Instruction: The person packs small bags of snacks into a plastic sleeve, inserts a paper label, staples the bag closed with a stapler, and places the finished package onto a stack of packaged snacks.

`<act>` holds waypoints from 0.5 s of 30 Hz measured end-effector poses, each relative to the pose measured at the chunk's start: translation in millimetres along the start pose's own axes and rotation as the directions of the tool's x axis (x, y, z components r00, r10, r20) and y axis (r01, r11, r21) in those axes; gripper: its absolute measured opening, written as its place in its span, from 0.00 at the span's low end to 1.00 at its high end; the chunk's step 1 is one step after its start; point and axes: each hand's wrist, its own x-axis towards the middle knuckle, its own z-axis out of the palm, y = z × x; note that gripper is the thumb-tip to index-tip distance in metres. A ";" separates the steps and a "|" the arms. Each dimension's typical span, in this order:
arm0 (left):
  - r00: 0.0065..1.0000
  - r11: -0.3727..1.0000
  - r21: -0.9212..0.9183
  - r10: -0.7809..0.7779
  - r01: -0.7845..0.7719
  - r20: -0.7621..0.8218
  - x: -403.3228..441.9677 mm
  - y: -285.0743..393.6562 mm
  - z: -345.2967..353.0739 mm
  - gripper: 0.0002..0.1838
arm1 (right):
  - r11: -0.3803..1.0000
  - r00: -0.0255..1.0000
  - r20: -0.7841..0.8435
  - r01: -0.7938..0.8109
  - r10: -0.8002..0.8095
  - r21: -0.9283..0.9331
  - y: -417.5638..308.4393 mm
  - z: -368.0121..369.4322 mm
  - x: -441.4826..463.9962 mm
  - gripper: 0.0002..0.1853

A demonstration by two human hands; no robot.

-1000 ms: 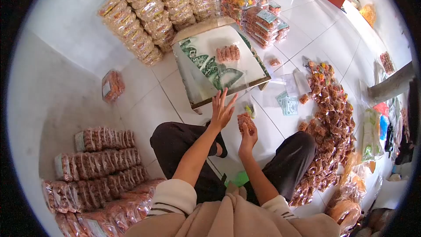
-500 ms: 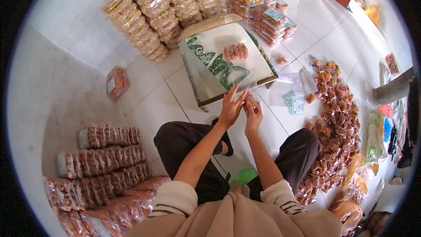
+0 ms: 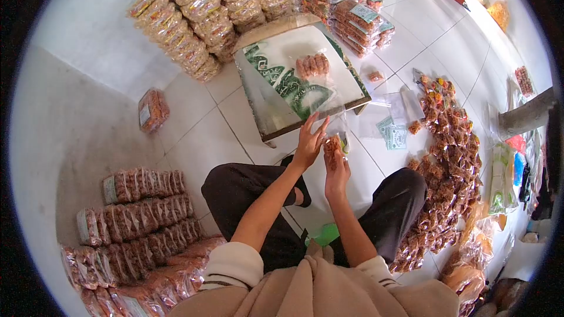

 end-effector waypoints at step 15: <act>0.995 0.984 -0.170 -0.070 0.056 -0.075 0.0 -0.9 -0.7 0.21 | 0.659 0.901 0.147 0.402 -0.409 -0.636 16.5 22.5 62.7 0.21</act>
